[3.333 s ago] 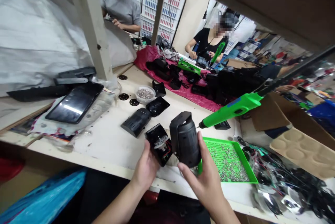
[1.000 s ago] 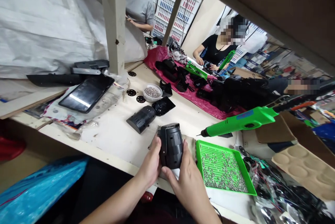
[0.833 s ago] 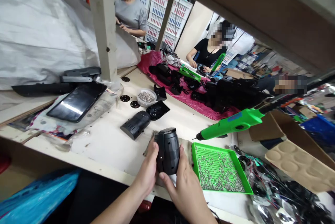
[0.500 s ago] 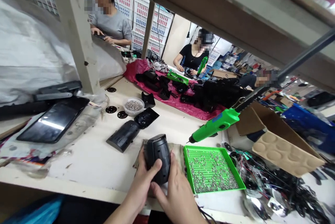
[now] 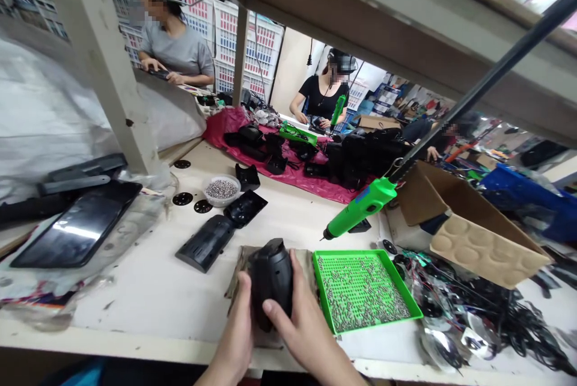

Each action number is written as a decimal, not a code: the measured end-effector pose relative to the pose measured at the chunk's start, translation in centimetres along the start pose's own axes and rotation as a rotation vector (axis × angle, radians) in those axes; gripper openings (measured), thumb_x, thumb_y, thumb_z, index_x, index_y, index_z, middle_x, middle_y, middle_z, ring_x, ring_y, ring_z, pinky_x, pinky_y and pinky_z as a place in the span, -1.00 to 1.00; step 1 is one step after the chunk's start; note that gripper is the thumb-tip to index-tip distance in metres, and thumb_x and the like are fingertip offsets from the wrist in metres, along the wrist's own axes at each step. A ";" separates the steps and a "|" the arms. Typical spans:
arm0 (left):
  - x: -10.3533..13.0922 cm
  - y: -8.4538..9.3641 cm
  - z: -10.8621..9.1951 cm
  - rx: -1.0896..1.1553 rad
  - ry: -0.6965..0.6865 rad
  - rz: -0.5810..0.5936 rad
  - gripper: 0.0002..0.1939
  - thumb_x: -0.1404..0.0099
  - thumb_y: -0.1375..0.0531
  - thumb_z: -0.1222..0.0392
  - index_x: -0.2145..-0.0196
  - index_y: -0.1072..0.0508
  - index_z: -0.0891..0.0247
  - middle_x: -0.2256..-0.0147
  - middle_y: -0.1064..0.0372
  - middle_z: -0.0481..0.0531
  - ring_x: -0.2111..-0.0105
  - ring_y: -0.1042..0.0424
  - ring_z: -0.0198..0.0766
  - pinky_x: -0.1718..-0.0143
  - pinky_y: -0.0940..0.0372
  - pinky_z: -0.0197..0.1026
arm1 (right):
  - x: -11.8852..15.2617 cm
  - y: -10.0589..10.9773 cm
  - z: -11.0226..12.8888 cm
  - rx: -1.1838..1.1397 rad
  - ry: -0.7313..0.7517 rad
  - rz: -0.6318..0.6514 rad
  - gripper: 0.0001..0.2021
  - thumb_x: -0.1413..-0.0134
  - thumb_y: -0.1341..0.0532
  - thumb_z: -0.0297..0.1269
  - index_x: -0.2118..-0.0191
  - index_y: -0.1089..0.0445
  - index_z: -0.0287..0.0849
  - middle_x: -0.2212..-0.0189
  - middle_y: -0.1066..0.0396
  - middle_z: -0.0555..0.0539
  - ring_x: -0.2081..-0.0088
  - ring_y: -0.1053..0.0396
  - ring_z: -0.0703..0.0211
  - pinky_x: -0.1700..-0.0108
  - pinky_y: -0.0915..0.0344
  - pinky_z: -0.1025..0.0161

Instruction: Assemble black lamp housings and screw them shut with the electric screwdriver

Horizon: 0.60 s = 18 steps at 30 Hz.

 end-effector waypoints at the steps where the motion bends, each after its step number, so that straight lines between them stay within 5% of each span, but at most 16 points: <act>1: 0.0 0.1 0.3 0.053 0.070 -0.029 -0.35 -0.29 -0.02 -0.28 -0.11 -0.37 0.25 -0.13 -0.34 0.23 -0.25 -0.13 0.02 -0.25 -0.03 0.08 | 0.2 -0.6 0.0 0.006 0.021 -0.014 -0.21 -0.19 -0.13 -0.18 -0.37 0.30 -0.35 -0.37 0.15 -0.33 -0.37 0.14 -0.10 -0.32 -0.02 -0.07; 6: -0.1 0.5 0.6 0.069 0.101 -0.174 -0.46 -0.33 -0.03 -0.20 -0.05 -0.41 0.23 -0.12 -0.36 0.17 -0.22 -0.19 -0.05 -0.26 -0.01 0.03 | 1.0 -2.4 -0.3 0.073 0.062 -0.108 -0.15 -0.20 -0.13 -0.20 -0.39 0.43 -0.31 -0.38 0.20 -0.27 -0.36 0.15 -0.17 -0.29 -0.09 -0.09; 9: -0.4 0.5 0.5 0.014 0.064 -0.175 -0.47 -0.32 -0.04 -0.21 -0.02 -0.44 0.20 -0.17 -0.30 0.14 -0.24 -0.15 -0.07 -0.28 0.02 0.01 | 1.0 -1.9 -0.1 0.068 0.022 -0.025 -0.08 -0.15 -0.18 -0.21 -0.39 0.46 -0.36 -0.38 0.25 -0.33 -0.37 0.17 -0.20 -0.31 -0.03 -0.12; 18: -0.5 -0.5 -0.3 0.014 0.069 0.030 -0.45 -0.29 -0.06 -0.23 0.01 -0.49 0.23 -0.18 -0.29 0.15 -0.27 -0.09 -0.05 -0.29 0.07 -0.02 | -0.4 0.1 -0.5 -0.069 -0.047 0.284 0.04 -0.07 -0.20 -0.22 -0.36 0.64 -0.37 -0.40 0.45 -0.28 -0.40 0.39 0.02 -0.36 0.22 -0.03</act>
Point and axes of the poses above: each hand's wrist, its own x-axis away from the middle knuckle, its own y-axis out of the back of the hand, z = x × y, the point moved 5 cm from there along -x, towards the middle knuckle
